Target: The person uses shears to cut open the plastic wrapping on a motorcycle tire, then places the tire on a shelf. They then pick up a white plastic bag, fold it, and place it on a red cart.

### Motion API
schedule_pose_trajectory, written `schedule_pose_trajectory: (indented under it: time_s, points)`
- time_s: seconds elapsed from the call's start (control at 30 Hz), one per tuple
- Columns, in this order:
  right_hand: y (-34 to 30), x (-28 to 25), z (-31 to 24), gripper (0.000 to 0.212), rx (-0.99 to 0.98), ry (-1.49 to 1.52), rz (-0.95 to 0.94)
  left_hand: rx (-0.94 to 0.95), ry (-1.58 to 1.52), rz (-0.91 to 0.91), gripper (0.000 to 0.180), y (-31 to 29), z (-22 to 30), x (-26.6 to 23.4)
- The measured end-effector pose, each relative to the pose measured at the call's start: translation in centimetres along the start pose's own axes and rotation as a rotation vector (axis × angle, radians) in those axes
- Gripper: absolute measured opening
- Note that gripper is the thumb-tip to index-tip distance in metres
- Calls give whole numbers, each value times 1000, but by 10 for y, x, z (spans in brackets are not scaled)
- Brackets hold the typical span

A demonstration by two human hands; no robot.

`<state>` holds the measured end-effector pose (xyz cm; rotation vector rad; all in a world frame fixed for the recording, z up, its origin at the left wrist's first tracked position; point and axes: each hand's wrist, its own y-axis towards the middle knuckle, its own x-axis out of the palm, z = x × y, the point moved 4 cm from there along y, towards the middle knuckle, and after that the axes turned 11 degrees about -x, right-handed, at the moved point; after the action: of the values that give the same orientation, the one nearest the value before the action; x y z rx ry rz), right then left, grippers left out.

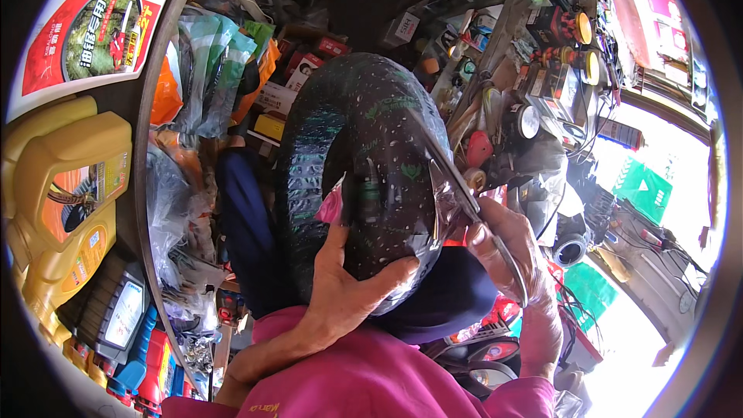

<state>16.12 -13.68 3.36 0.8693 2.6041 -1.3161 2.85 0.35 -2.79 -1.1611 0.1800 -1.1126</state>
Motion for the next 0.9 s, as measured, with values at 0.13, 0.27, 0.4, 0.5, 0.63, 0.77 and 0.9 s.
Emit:
schedule_pose_trajectory:
  time_s: [0.13, 0.27, 0.4, 0.5, 0.63, 0.77, 0.9]
  points:
    - [4, 11, 4, 68, -110, 13, 249, -29, -69, 22, 60, -3, 0, 3]
    - [4, 21, -11, 78, -300, -40, 459, -45, -128, -15, 56, -5, 0, 9]
    - [12, 27, -39, 74, -352, -395, 541, 12, -101, -21, 55, -3, -1, 11]
    - [23, 30, -33, 41, -413, -278, 508, 13, -97, -7, 55, -4, 1, 12]
    - [19, 22, -14, 16, -184, 211, 477, -10, 23, 27, 60, -6, -1, 7]
    - [13, 10, 1, 24, -134, 375, 353, -17, 44, 49, 62, -13, 3, 12]
    - [8, 2, 16, 30, -171, 400, 331, -5, 96, 20, 65, -15, 8, 20]
